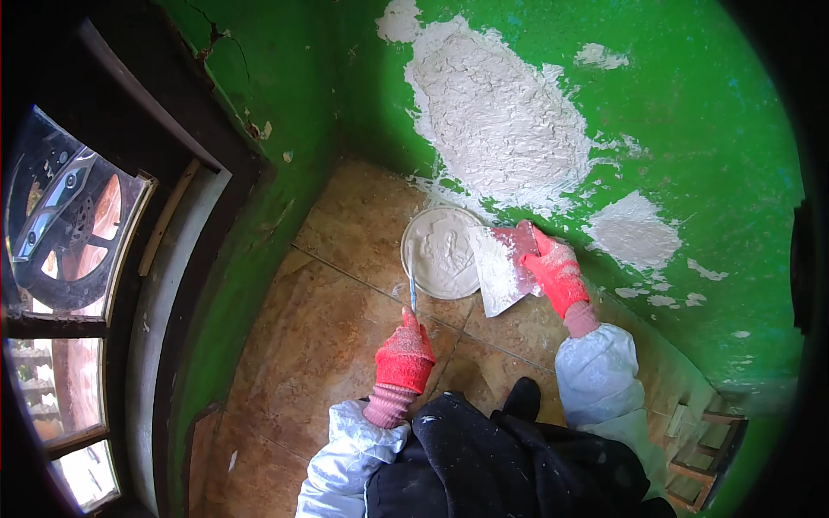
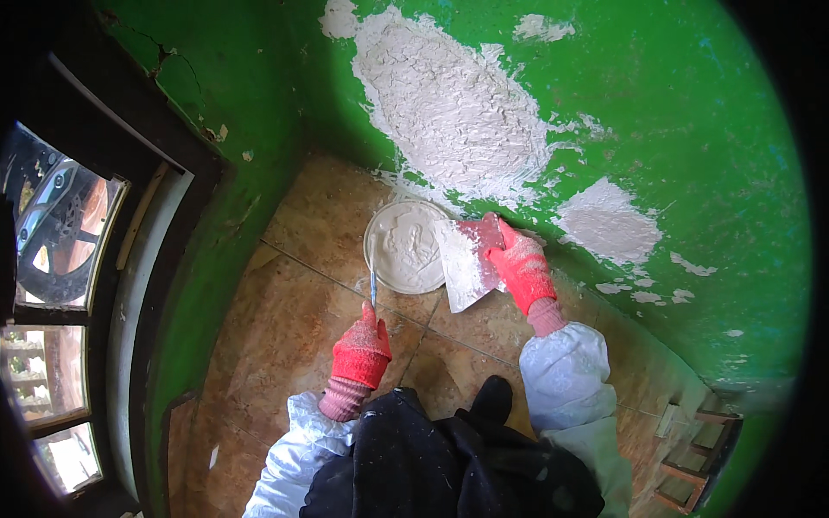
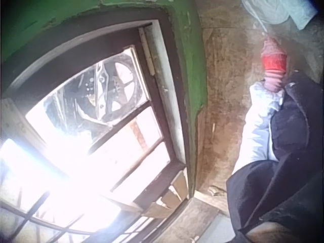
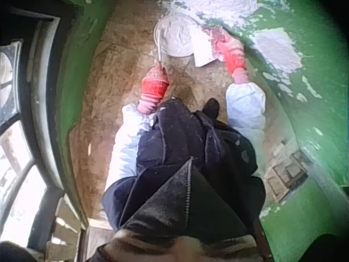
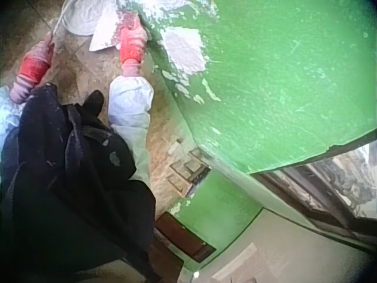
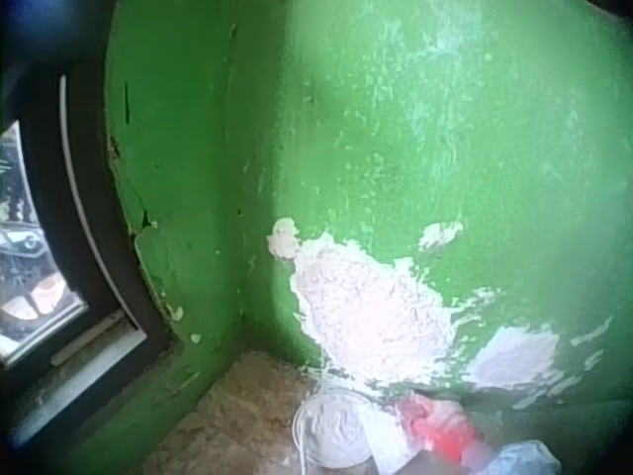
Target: The person applies white plaster from a bucket onto a green wall using a trowel and a putty knife. They scrape and smooth the material over damaged spots on the lower section of the wall using gloved hands.
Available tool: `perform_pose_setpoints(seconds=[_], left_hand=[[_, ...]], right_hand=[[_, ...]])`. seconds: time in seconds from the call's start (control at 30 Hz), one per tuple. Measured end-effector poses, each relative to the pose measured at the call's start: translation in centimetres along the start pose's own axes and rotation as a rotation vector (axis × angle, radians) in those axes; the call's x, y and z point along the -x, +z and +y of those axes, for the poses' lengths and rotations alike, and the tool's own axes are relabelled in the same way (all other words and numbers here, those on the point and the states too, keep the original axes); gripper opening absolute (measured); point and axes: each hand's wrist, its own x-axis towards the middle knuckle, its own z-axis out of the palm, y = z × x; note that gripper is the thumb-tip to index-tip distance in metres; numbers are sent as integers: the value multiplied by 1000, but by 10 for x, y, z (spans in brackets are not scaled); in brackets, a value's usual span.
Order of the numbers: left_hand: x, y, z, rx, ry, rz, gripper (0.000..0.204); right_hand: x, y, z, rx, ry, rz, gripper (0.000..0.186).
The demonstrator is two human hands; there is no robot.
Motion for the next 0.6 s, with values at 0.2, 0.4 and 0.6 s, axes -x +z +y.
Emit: perform_pose_setpoints(seconds=[0.2, 0.4, 0.6], left_hand=[[-8, -4, 5, 43, 0, -10, 50], [-9, -4, 5, -1, 5, -10, 49], [-15, 2, -1, 59, 55, 56, 49]], right_hand=[[-22, 11, 1, -78, -1, -19, 54], [-31, 18, 8, -391, -41, -83, 47], [-23, 42, -20, -509, 85, -88, 44]])
